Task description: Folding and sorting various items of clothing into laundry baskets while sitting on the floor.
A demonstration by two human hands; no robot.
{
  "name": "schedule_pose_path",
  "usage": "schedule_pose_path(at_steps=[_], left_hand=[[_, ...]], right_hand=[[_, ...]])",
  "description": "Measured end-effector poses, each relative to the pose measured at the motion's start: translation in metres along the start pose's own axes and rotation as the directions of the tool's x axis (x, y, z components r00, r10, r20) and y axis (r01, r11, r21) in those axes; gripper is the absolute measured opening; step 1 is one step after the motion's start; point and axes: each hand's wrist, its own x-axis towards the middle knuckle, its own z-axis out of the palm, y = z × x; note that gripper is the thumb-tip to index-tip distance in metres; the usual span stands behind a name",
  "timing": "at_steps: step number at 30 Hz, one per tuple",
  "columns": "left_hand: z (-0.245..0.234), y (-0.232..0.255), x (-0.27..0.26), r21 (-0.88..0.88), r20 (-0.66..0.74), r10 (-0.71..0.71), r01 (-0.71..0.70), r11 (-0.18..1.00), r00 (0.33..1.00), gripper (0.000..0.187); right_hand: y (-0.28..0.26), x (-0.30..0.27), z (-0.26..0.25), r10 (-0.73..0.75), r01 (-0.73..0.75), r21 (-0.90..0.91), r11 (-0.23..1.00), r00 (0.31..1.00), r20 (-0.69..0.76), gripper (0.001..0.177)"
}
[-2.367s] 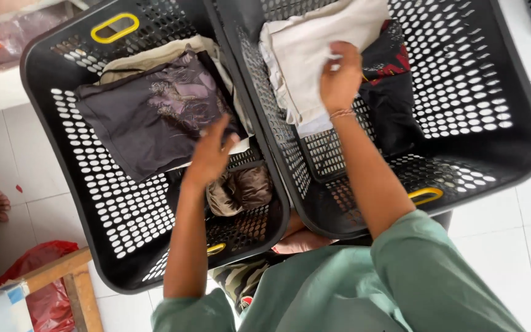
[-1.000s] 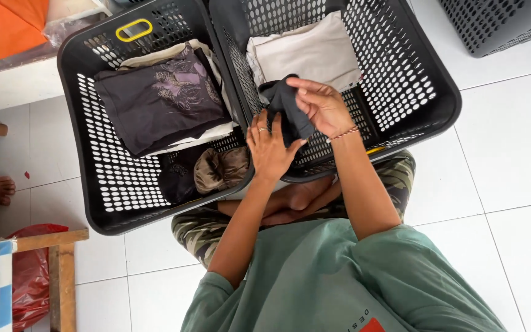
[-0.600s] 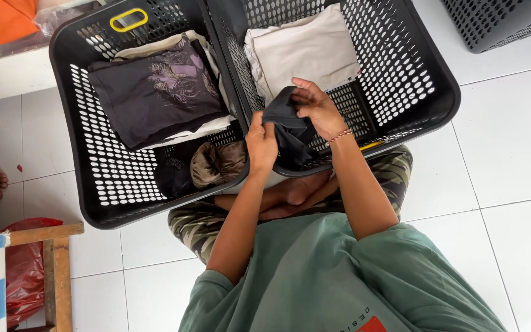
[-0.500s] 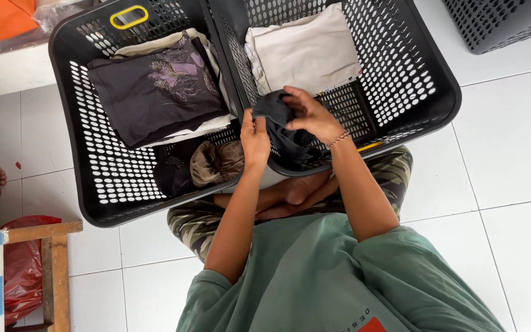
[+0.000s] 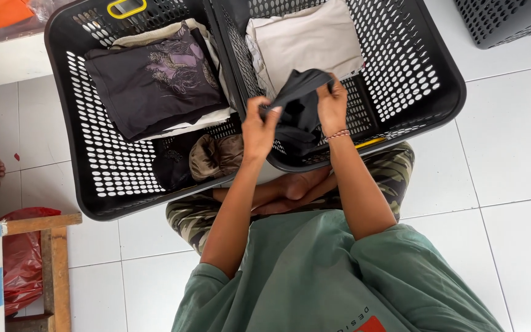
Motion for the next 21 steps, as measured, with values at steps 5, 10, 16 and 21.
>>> schedule_pose_path(at_steps=[5,10,16,21], left_hand=[[0.021,-0.004,-0.004,0.426,0.226,0.351,-0.416,0.803,0.909,0.080],[0.037,-0.037,0.008,0.691,0.191,0.425,-0.429,0.583,0.885,0.061],[0.015,-0.013,0.000,0.012,-0.086,0.111,-0.110,0.994,0.990,0.036],[0.013,-0.064,0.024,-0.751,-0.166,-0.009,-0.120,0.649,0.986,0.037]], right_hand=[[0.024,0.007,-0.009,0.293,-0.296,0.398,0.868,0.953,0.070,0.020],[0.037,0.001,-0.003,0.306,-0.444,0.558,0.701,0.894,0.327,0.022],[0.008,-0.007,-0.004,0.199,-0.261,0.157,0.953,0.923,0.328,0.031],[0.043,-0.009,-0.009,0.333,0.196,-0.739,0.645,0.798,0.502,0.046]])
